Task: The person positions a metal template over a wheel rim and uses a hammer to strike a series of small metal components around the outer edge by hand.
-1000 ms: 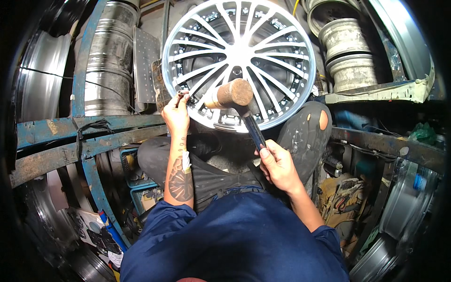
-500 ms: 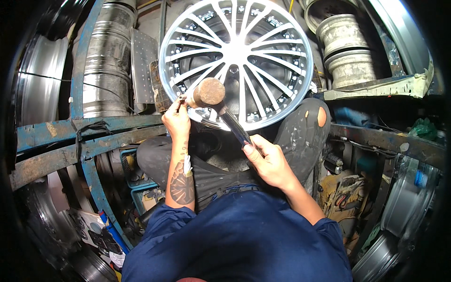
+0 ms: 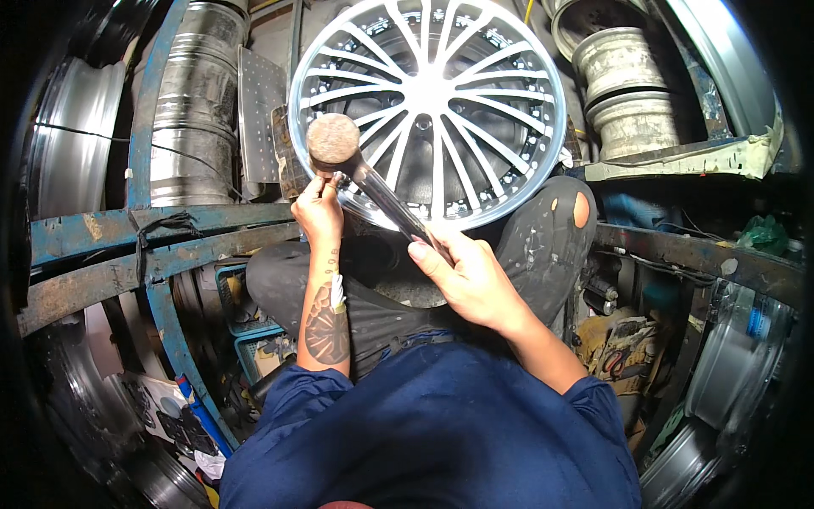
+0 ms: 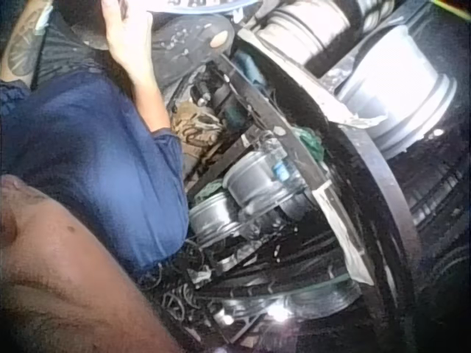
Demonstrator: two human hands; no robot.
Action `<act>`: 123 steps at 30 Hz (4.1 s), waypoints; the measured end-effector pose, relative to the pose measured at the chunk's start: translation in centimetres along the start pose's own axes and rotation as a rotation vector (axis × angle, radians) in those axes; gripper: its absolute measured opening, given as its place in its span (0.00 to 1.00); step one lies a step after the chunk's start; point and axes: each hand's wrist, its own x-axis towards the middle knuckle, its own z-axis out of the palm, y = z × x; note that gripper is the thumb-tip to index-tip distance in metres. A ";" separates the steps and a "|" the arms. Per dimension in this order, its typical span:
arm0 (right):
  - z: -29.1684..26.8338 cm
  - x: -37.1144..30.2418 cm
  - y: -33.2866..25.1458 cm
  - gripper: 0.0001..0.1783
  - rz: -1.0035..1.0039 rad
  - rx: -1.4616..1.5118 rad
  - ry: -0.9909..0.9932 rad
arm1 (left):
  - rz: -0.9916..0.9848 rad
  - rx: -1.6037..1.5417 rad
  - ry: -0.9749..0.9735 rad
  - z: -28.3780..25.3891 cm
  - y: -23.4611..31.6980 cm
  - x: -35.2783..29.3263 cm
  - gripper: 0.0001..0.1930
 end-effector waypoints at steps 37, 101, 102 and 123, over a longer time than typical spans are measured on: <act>1.3 3.0 -1.0 0.16 0.009 -0.309 -0.062 | 0.082 0.127 0.006 0.3 -0.7 -0.1 0.05; -3.6 -5.4 1.7 0.16 0.089 0.054 0.043 | -0.196 -0.526 -0.151 -1.6 2.4 -4.8 0.09; -3.8 -5.6 1.9 0.17 0.092 0.161 0.031 | -0.191 -0.515 -0.145 -1.6 2.6 -5.2 0.09; -5.2 -6.0 5.2 0.16 0.179 0.216 0.017 | -0.229 -0.296 -0.114 2.6 4.3 -9.6 0.10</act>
